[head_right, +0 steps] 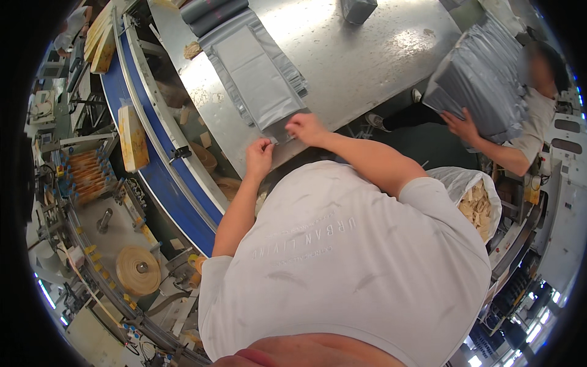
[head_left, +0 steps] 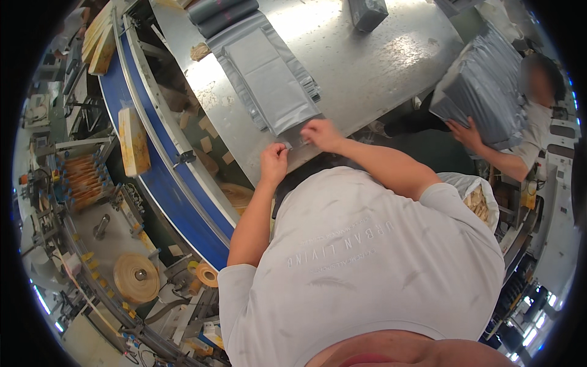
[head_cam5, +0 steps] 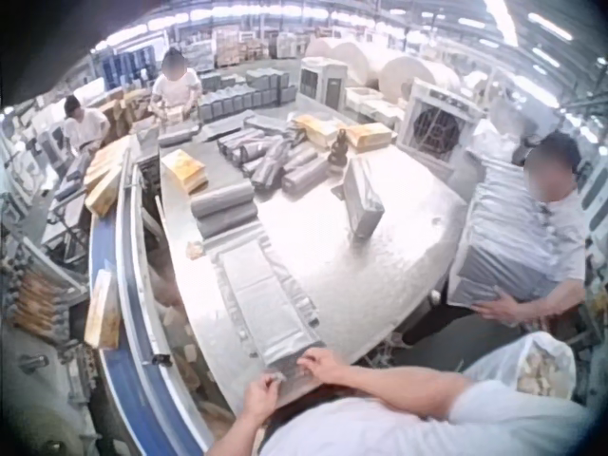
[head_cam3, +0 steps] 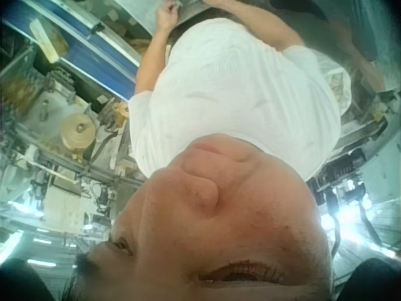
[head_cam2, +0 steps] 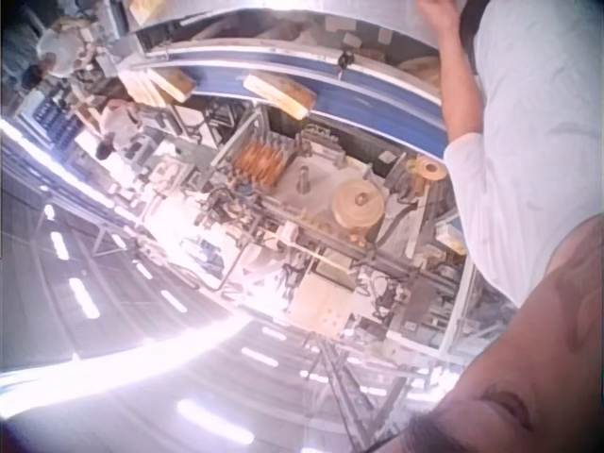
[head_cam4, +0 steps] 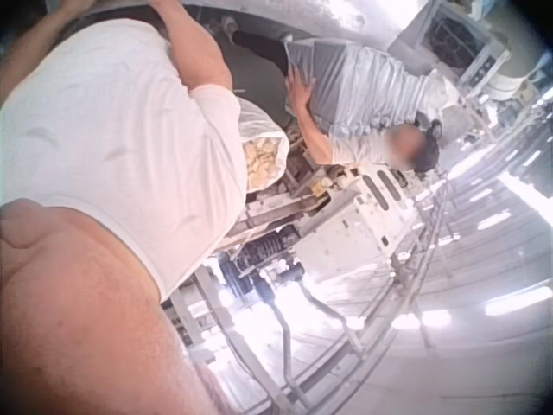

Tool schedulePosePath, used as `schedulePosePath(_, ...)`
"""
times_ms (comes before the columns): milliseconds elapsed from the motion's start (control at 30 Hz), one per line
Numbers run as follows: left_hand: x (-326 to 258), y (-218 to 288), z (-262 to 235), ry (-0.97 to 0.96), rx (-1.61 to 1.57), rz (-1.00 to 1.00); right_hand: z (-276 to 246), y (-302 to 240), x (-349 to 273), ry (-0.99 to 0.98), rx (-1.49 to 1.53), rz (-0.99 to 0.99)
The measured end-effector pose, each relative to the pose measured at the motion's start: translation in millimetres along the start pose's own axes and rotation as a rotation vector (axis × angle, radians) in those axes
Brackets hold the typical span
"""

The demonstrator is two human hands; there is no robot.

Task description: The person repeatedly picks up yellow boxes from a conveyor belt, places them into grey poly mailers on a metal table, folds the mailers closed, and stacks them. The process is repeated for multiple items.

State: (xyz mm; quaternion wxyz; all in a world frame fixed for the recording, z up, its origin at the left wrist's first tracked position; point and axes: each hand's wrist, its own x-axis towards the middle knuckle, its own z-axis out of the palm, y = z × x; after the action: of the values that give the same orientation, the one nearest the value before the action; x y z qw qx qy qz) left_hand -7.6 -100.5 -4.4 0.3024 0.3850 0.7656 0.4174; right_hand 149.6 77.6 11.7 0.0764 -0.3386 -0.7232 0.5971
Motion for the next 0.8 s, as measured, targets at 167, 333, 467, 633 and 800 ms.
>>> schedulePosePath(167,-17.3,-0.4,0.7,-0.005,-0.140,-0.199,-93.4,45.7,-70.8,0.127,-0.032,0.204)
schedulePosePath(333,-2.8,0.7,34.7,0.068,-0.221,-0.155,-62.7,-12.0,-51.4,-0.011,-0.299,-0.307)
schedulePosePath(467,17.4,26.4,34.7,0.080,-0.067,-0.136,-24.1,-31.0,1.5,-0.021,-0.563,-0.661)
schedulePosePath(633,22.0,40.8,16.1,-0.038,0.007,-0.130,-24.9,-4.4,6.4,0.000,-0.347,-0.461)
schedulePosePath(800,-10.0,13.1,23.6,-0.036,-0.045,-0.265,-128.2,46.1,-69.4,0.187,-0.156,0.147)
